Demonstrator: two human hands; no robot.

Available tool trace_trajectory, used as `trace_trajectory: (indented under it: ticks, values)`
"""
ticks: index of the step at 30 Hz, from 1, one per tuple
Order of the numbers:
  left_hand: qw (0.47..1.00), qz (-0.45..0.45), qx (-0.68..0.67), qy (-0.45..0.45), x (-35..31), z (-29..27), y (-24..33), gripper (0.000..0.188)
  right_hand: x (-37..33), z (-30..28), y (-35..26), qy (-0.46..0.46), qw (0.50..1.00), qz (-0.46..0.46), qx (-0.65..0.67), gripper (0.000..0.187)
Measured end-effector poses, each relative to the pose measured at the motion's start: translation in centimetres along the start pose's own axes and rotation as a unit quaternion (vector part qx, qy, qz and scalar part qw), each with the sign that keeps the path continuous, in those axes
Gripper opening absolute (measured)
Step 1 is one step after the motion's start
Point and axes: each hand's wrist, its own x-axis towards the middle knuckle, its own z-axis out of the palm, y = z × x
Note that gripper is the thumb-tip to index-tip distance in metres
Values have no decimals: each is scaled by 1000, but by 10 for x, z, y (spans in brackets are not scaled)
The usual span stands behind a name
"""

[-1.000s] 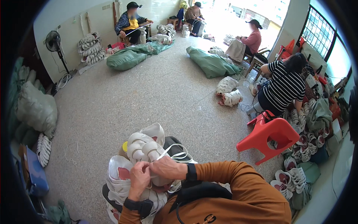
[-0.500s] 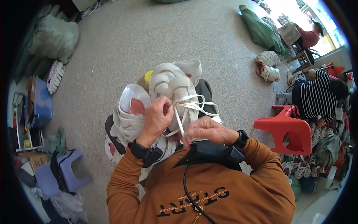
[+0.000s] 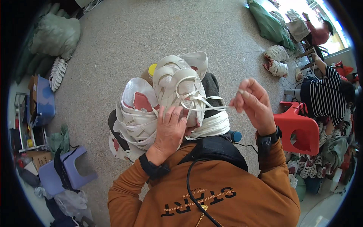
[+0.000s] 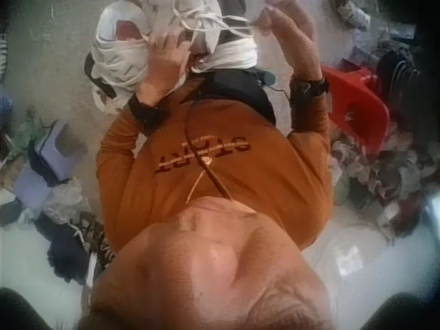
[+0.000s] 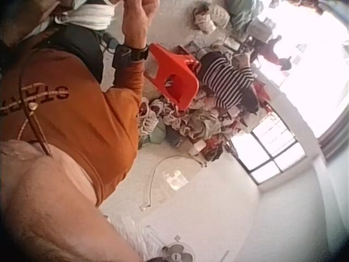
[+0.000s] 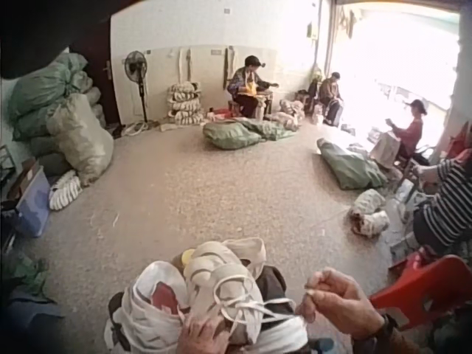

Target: The person sits on the floor and laces a white sneaker with pink accents. They thread the laces through the eyelets, pull them tight, and tie a knot. The person handles the shoe and laces by hand, working on one shoe at a time.

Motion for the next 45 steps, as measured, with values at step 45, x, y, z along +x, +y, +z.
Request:
trace_trajectory:
  ticks: [45]
  values:
    - [911, -184, -359, -87, -4, -76, -12, 8, 6, 90, 96, -144, 957, -12, -250, 12]
